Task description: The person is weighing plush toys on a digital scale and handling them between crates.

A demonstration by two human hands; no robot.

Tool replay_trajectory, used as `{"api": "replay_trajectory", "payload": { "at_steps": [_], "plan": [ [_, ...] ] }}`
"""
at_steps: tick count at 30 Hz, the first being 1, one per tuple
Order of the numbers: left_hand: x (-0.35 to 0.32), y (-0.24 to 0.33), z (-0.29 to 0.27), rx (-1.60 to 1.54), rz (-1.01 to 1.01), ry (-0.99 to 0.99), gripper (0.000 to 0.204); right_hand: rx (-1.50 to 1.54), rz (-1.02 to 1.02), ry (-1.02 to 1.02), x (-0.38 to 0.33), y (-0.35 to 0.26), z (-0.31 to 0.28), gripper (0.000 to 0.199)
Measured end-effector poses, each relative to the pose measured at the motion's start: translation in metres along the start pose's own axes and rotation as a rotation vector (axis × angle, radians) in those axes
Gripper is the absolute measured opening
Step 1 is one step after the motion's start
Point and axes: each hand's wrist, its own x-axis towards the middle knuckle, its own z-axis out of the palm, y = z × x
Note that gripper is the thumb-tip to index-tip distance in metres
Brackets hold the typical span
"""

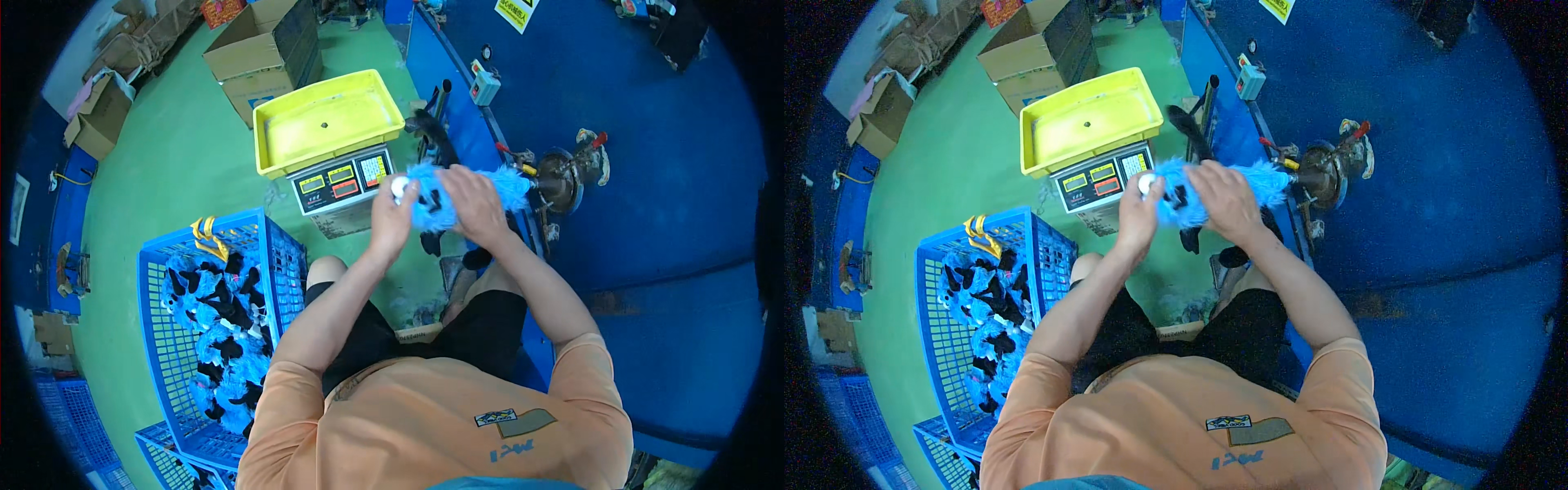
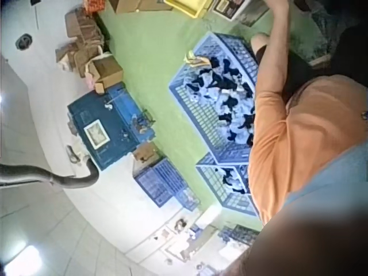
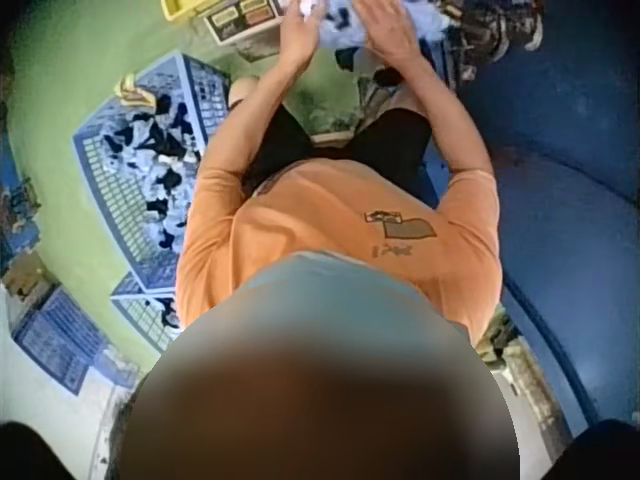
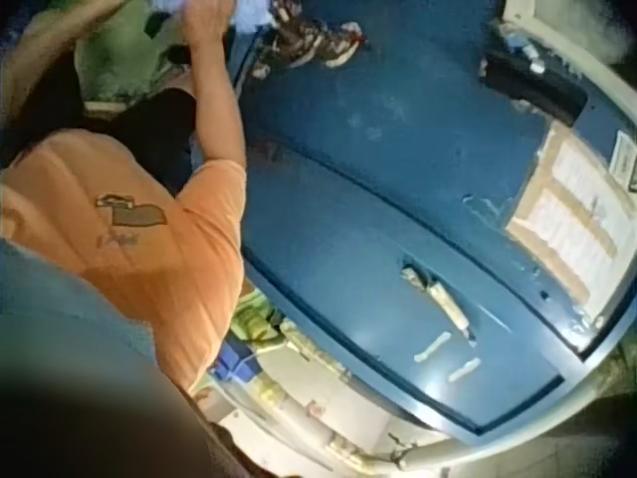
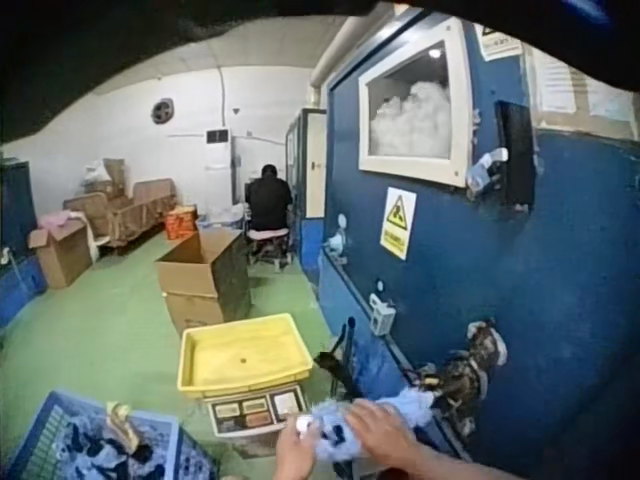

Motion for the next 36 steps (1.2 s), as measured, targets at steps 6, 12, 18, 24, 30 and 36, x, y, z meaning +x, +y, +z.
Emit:
{"api": "replay_trajectory", "payload": {
  "at_steps": [6, 12, 18, 24, 30, 36],
  "plan": [
    [-0.011, -0.025, 0.007, -0.106, -0.006, 0.031, 0.034, -0.114, 0.028, -0.201, 0.005, 0.015, 0.007, 0.026],
    [0.014, -0.046, -0.004, -0.110, -0.012, 0.101, 0.031, -0.140, 0.069, -0.406, 0.010, 0.008, 0.010, 0.016],
    [-0.022, -0.012, 0.007, 0.158, 0.098, 0.133, 0.027, -0.026, -0.066, -0.182, 0.011, 0.008, 0.015, 0.018],
    [0.017, -0.021, -0.007, -0.015, -0.061, 0.123, 0.031, -0.147, 0.026, -0.363, 0.006, 0.003, 0.009, 0.019],
    [-0.008, 0.014, 0.008, 0.269, 0.163, 0.038, 0.032, -0.034, 0.109, -0.237, 0.005, 0.009, 0.009, 0.022],
    [-0.040, -0.054, 0.013, -0.118, -0.047, 0.118, 0.030, -0.105, -0.057, -0.341, 0.011, 0.011, 0.016, 0.023]
  ]
}}
